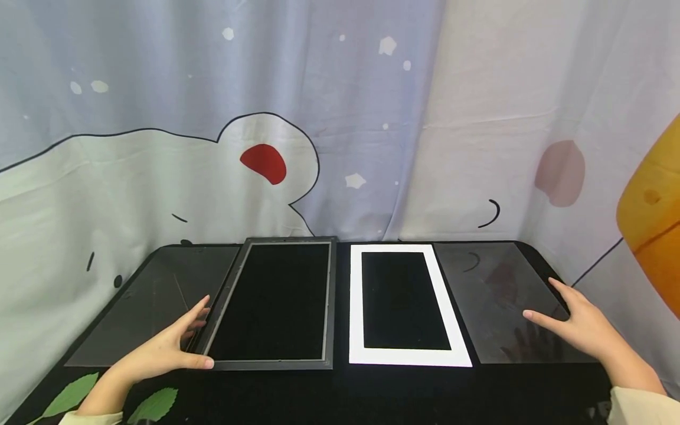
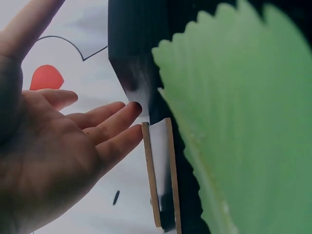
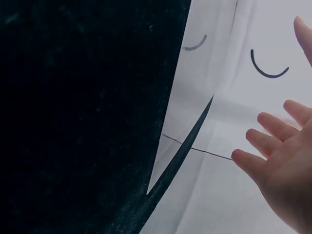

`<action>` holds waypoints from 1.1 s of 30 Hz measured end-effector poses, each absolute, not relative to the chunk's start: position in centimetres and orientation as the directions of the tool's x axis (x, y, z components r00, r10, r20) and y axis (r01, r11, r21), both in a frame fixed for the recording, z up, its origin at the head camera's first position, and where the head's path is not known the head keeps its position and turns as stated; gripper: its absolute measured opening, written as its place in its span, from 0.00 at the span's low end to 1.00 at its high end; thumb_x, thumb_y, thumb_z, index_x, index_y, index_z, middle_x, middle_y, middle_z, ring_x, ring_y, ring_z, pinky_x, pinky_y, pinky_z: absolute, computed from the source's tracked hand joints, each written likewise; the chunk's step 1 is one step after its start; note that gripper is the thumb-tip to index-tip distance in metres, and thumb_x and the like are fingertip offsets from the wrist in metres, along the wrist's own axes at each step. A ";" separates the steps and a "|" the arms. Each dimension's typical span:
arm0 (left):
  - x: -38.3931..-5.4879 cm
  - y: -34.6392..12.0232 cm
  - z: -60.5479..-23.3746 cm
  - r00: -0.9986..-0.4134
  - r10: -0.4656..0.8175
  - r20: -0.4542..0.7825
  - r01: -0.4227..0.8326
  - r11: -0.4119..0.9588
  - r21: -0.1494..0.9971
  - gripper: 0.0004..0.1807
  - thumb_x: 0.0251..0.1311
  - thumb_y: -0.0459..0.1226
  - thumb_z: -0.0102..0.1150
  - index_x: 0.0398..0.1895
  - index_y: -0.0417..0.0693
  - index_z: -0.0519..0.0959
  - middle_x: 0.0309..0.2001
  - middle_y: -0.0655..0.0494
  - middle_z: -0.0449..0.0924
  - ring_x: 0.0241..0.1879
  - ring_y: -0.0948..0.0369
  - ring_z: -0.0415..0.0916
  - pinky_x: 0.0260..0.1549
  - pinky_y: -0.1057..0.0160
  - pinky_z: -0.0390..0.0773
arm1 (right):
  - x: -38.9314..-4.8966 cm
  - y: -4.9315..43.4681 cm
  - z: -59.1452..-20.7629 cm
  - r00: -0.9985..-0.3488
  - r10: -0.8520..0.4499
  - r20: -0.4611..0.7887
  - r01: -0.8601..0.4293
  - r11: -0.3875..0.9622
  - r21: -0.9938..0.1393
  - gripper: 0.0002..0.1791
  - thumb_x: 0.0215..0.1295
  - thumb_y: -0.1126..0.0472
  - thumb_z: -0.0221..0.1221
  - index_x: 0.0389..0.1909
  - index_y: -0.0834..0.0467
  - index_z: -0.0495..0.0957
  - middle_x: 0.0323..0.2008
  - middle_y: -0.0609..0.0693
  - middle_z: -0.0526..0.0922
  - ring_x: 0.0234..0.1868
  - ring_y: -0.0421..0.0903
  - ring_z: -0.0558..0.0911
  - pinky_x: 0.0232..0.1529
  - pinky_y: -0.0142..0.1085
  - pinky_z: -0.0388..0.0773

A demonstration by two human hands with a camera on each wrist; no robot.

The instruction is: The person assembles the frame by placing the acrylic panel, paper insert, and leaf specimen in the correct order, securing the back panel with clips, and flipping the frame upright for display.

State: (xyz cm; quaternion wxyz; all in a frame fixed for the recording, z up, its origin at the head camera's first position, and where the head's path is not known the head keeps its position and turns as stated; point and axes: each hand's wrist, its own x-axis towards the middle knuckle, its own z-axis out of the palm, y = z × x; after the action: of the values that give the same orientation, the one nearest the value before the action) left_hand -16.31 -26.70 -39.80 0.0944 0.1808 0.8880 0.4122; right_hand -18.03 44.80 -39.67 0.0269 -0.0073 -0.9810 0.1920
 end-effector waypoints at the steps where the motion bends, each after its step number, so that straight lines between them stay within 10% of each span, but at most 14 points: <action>1: -16.3 -26.7 -39.9 -0.917 0.399 -0.023 0.241 0.597 0.765 0.63 0.48 0.44 0.74 0.77 0.41 0.36 0.71 0.27 0.45 0.64 0.29 0.54 0.53 0.30 0.62 | -18.1 44.9 -39.7 -0.999 0.023 0.042 0.006 0.927 -0.376 0.56 0.64 0.38 0.56 0.74 0.68 0.35 0.64 0.85 0.45 0.58 0.85 0.52 0.45 0.75 0.55; 33: -16.4 -27.2 -40.4 -0.916 0.376 -0.141 0.172 0.684 0.709 0.62 0.43 0.43 0.77 0.73 0.29 0.46 0.66 0.26 0.58 0.60 0.35 0.64 0.52 0.36 0.68 | -19.0 48.1 -42.1 -0.992 0.044 -0.117 0.083 0.932 -0.354 0.61 0.63 0.37 0.57 0.66 0.82 0.35 0.55 0.90 0.52 0.52 0.85 0.59 0.44 0.71 0.64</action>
State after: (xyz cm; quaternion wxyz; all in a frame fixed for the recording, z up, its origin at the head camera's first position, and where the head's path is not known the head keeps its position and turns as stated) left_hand -16.41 -27.17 -40.40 0.1391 0.1511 0.9071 0.3674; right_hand -19.02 48.06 -42.12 -0.0534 -0.0325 -0.9813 0.1820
